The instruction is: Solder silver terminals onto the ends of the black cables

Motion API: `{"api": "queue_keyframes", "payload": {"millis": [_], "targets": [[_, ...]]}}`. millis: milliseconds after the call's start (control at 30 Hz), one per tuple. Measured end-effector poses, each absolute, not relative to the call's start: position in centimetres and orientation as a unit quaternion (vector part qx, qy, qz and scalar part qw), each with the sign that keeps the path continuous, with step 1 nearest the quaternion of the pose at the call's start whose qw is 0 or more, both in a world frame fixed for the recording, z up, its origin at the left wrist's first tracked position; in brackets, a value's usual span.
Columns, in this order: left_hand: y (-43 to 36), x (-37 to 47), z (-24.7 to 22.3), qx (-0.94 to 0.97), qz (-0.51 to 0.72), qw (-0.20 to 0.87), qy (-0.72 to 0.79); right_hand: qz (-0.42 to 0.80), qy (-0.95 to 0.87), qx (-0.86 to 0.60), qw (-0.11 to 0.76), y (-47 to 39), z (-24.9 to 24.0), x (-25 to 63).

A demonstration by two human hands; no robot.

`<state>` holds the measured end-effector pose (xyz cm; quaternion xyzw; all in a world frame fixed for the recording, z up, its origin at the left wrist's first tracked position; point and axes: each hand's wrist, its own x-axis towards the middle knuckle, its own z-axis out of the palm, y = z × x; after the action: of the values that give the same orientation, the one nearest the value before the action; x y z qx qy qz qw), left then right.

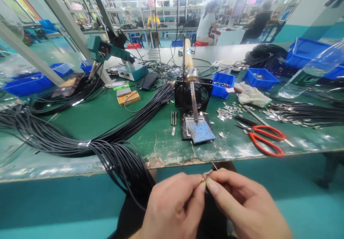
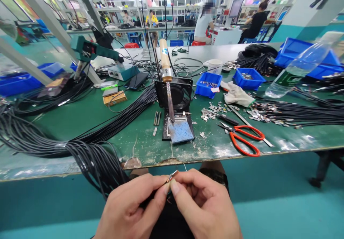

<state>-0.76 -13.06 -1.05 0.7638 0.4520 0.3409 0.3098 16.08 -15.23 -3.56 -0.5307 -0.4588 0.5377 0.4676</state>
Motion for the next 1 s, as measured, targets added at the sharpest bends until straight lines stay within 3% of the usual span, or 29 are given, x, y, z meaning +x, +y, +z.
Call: {"api": "queue_keyframes", "payload": {"millis": [233, 600, 1000], "targets": [[-13.4, -0.7, -1.6, 0.789, 0.326, 0.251, 0.455, 0.584, -0.399, -0.53, 0.467, -15.1, -3.2, 15.9], [-12.6, -0.6, 0.4, 0.614, 0.263, 0.531, 0.522, 0.567, -0.407, -0.551, 0.457, -15.6, -3.6, 15.8], [-12.7, -0.5, 1.0, 0.599, 0.262, 0.542, 0.527, 0.525, -0.435, -0.567, 0.462, -15.2, -2.4, 15.9]]}}
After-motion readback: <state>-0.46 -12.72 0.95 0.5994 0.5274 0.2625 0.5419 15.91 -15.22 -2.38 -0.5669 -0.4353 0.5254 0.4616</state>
